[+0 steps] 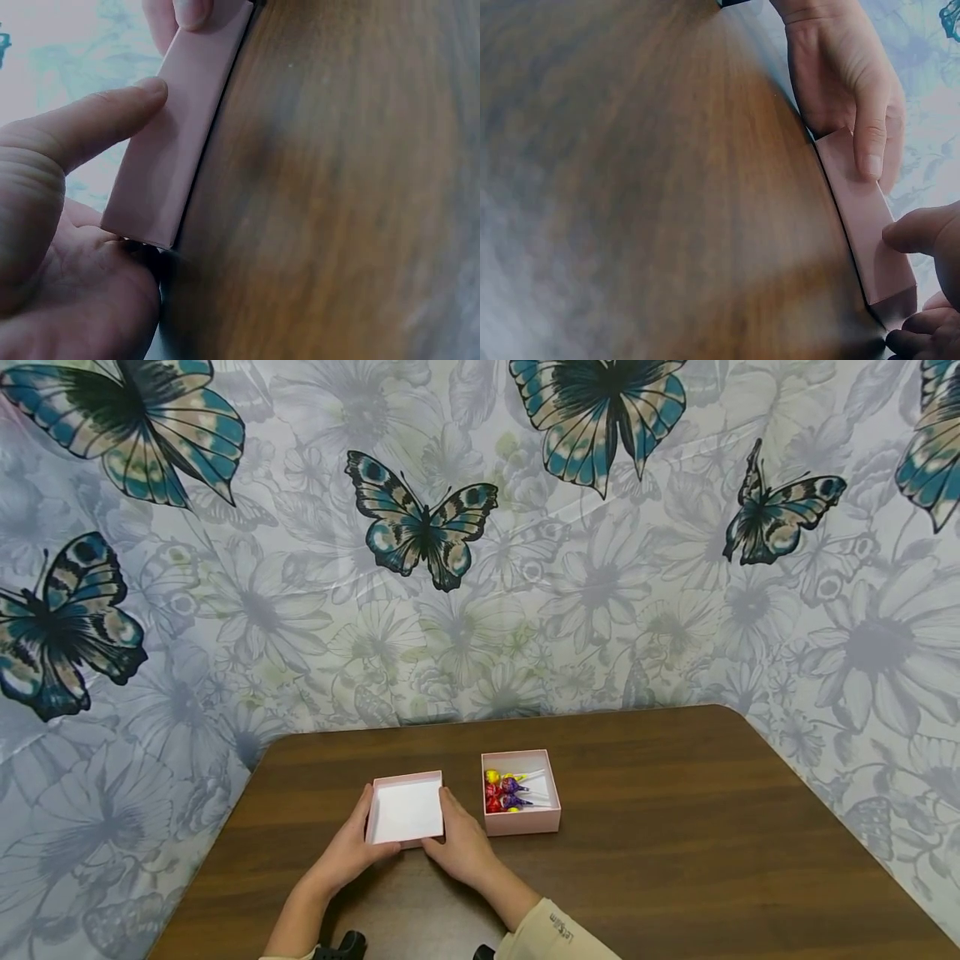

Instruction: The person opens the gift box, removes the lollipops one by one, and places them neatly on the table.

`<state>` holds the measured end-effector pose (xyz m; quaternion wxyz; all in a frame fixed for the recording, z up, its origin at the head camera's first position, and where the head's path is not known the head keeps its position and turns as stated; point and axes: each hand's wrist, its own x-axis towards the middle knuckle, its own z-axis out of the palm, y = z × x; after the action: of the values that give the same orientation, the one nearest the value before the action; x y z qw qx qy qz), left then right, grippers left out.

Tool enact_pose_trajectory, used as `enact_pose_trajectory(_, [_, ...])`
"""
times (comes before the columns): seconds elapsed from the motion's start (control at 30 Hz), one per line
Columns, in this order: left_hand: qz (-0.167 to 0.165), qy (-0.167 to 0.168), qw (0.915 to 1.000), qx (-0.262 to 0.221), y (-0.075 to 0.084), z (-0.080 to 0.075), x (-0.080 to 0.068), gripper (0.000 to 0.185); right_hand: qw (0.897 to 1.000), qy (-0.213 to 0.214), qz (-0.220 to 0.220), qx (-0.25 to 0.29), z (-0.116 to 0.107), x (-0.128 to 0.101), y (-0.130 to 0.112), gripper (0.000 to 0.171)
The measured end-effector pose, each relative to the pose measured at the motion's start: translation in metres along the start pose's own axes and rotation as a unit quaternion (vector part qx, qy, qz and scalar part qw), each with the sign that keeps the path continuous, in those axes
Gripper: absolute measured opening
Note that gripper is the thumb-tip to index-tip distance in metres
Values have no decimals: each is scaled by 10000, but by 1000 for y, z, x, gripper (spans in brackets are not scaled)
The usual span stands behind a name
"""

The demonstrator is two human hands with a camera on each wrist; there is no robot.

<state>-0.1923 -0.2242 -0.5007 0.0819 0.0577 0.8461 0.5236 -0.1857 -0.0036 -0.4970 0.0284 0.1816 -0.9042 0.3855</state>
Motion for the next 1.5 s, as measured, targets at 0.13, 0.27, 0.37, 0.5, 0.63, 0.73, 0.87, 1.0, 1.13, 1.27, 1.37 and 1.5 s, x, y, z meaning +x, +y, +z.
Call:
enact_pose_trajectory(0.13, [-81,10,10000,-15,1,0,-1,121,9999,43,-15,105,-1,0,0,82])
enact_pose_trajectory(0.27, [-120,32,9999,43,3,-1,-2,116,9997,58,-9,238,-2,0,0,82])
enact_pose_trajectory(0.37, [-159,73,9998,85,5,-2,-3,112,9997,62,-24,251,-2,-1,-1,82])
enact_pose_trajectory(0.5, [-242,100,9996,91,8,-2,-1,109,9995,-51,32,303,-4,-3,-2,80])
enact_pose_trajectory(0.63, [-319,141,9994,79,9,-1,1,107,9991,-141,42,393,-6,-3,-2,79])
enact_pose_trajectory(0.73, [-320,149,9993,105,10,-1,2,105,9991,-125,21,398,-7,-3,0,78])
enact_pose_trajectory(0.87, [-262,147,9995,129,14,-2,1,103,9991,-60,-65,425,-9,-2,1,76])
enact_pose_trajectory(1.0, [-95,223,9992,304,19,-3,3,100,9987,-40,-226,458,-19,-1,-3,75])
enact_pose_trajectory(1.13, [255,395,9977,489,30,0,5,95,9980,-71,-430,468,-37,-3,-12,74])
enact_pose_trajectory(1.27, [647,537,9963,192,46,3,6,89,9961,5,-608,636,-59,-2,-15,76])
enact_pose_trajectory(1.37, [917,626,9937,-169,61,3,8,84,9938,261,-708,820,-81,-1,-14,75])
enact_pose_trajectory(1.5, [1218,738,9887,-476,78,3,11,76,9888,727,-828,1011,-111,1,-8,72])
